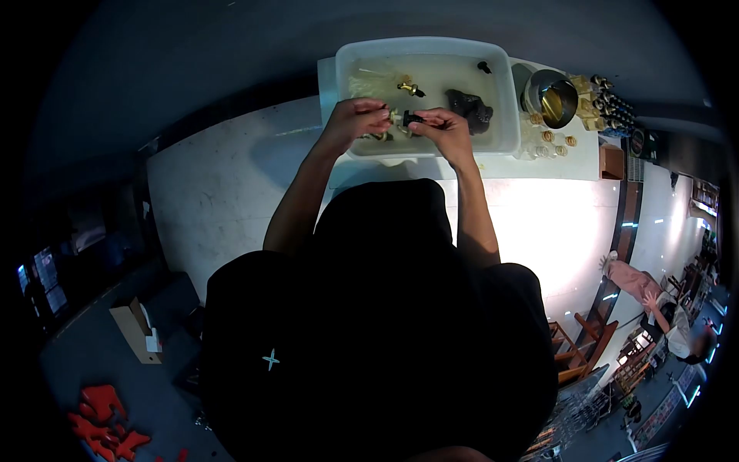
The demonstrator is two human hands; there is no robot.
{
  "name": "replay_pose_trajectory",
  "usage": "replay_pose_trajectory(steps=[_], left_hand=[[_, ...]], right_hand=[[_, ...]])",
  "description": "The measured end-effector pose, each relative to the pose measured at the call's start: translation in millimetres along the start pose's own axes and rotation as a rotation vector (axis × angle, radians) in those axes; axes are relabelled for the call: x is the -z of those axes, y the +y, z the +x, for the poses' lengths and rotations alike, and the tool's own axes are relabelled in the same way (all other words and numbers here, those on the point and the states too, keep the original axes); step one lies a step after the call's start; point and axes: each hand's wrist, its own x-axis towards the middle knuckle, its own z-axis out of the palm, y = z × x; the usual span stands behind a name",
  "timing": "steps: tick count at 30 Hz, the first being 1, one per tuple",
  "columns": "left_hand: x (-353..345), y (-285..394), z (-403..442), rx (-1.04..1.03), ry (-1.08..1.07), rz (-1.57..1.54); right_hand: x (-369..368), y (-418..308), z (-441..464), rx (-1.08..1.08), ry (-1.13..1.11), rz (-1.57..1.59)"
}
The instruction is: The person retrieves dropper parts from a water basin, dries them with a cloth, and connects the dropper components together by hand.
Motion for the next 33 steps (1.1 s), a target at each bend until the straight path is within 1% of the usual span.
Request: replay_pose_trajectory(steps=[4, 7, 10, 14, 17, 20, 22, 23, 25, 28, 33], left_hand=[[0, -5, -1, 0.025, -0.003, -0.022], [-4, -9, -2, -0.084, -0.04, 0.059], [-3, -13, -2, -0.14, -0.038, 0.081], [-4, -16, -1, -0.117, -0.006, 0.008], [-5, -16, 0, -0.083, 0.002, -0.058], [-5, -13, 0, -0.042, -0.034, -0.106], [-6, -13, 0, -0.037, -0.056, -0.108], [-6, -14, 0, 0.004, -0.079, -0.146], [-6, -11, 0, 0.084, -0.124, -0.221], [-10, -2, -1, 0.142, -0.107, -0.262], [-9, -3, 4, 0.096, -0.045, -0.141]], right_hand=[[-5, 7, 2, -0.029, -0.023, 0.002], [-12, 9, 2, -0.066, -0.015, 0.022], [-17, 7, 1, -0.079, 0.003, 0.022], [-19, 8, -1, -0.002, 0.044, 0.072], [-23, -5, -5, -0.014, 0.052, 0.149], [-20, 0, -6, 0.049, 0.042, 0.001], [-23, -14, -11, 0.169, 0.05, -0.268], [-25, -23, -14, 0.229, 0.054, -0.403], [-33, -37, -19, 0.275, 0.051, -0.501], [-35, -49, -22, 0.341, 0.048, -0.678], [-37, -52, -23, 0.483, 0.037, -0.911]])
